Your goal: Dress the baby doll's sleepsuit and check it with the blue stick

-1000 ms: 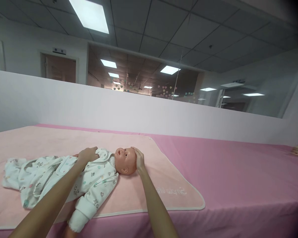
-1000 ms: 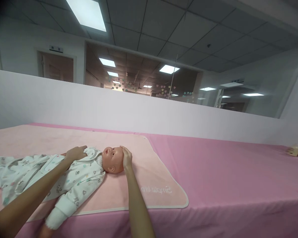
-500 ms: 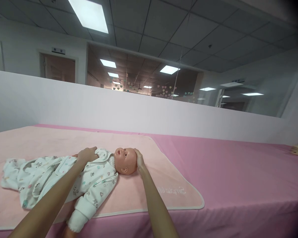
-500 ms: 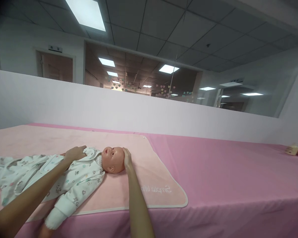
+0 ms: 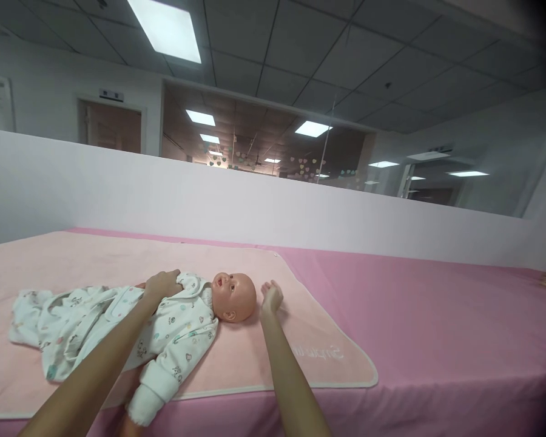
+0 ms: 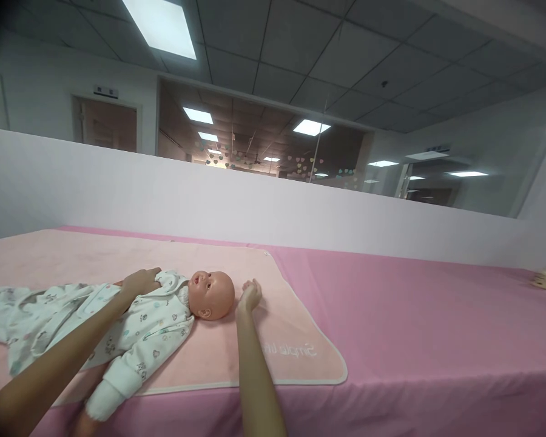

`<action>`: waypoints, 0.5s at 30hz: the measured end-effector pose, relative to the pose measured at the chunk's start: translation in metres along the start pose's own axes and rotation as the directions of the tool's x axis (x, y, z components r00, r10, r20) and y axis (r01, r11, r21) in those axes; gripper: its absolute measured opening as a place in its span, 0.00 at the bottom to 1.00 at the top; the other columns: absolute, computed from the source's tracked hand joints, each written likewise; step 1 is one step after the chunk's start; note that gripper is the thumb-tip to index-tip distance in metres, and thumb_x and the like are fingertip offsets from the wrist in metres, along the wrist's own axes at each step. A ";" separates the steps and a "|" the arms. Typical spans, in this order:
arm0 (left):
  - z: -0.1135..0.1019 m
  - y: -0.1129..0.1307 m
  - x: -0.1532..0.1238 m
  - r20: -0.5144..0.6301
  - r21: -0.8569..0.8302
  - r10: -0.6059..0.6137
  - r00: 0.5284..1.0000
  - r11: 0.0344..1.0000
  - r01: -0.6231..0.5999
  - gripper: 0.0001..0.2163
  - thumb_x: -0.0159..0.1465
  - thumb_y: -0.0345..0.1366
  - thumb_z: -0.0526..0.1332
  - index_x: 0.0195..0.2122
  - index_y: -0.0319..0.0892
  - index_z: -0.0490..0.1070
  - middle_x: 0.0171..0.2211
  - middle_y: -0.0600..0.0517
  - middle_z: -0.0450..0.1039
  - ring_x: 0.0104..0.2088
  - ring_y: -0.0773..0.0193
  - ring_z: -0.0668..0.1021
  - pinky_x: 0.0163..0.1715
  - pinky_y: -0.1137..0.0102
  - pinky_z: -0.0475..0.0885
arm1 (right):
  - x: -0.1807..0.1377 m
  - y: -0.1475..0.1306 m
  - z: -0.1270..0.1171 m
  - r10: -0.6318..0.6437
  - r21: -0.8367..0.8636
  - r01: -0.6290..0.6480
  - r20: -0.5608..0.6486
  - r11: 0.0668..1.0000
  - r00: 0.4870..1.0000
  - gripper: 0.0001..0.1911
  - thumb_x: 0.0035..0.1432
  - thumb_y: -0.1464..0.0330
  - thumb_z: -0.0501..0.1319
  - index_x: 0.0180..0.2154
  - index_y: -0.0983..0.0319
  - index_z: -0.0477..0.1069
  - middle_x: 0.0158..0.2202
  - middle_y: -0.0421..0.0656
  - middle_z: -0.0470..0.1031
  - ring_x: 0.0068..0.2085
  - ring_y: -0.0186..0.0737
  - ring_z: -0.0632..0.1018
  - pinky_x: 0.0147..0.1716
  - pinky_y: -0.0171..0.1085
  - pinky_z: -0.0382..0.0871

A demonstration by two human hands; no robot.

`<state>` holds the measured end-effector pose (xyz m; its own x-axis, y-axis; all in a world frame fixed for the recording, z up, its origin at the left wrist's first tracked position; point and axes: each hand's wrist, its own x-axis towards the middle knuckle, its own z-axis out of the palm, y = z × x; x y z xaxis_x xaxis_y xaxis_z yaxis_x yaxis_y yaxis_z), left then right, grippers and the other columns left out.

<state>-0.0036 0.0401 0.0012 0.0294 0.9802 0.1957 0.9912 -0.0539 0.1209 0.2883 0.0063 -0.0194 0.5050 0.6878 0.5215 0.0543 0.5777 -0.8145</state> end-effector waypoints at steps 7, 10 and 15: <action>0.000 0.001 0.000 -0.013 -0.009 0.000 1.000 1.000 0.000 0.21 0.52 0.38 0.52 0.47 0.44 0.67 0.39 0.41 0.75 0.41 0.47 0.76 0.34 0.60 0.68 | -0.023 -0.021 0.008 -0.313 -0.135 0.330 0.131 0.934 0.941 0.22 0.54 0.62 0.53 0.50 0.63 0.66 0.50 0.50 0.69 0.54 0.46 0.67 0.54 0.47 0.61; 0.000 0.001 -0.001 -0.020 -0.012 -0.007 1.000 1.000 0.007 0.20 0.52 0.38 0.52 0.47 0.44 0.67 0.39 0.41 0.75 0.40 0.47 0.76 0.34 0.59 0.68 | -0.030 -0.023 0.014 -0.364 -0.162 0.445 0.369 0.881 0.855 0.20 0.53 0.63 0.56 0.47 0.61 0.70 0.49 0.48 0.71 0.52 0.47 0.69 0.54 0.47 0.61; 0.000 0.001 -0.001 -0.021 -0.024 -0.008 1.000 1.000 0.007 0.20 0.52 0.38 0.52 0.47 0.43 0.67 0.39 0.40 0.75 0.41 0.46 0.76 0.35 0.59 0.68 | -0.023 -0.014 0.021 -0.132 -0.201 0.203 0.321 0.958 0.938 0.19 0.55 0.60 0.55 0.46 0.61 0.71 0.47 0.46 0.73 0.49 0.43 0.72 0.52 0.43 0.63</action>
<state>-0.0026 0.0393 0.0016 0.0189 0.9765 0.2147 0.9881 -0.0511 0.1453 0.2576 -0.0083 -0.0152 0.1897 0.7102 0.6780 0.3278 0.6051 -0.7255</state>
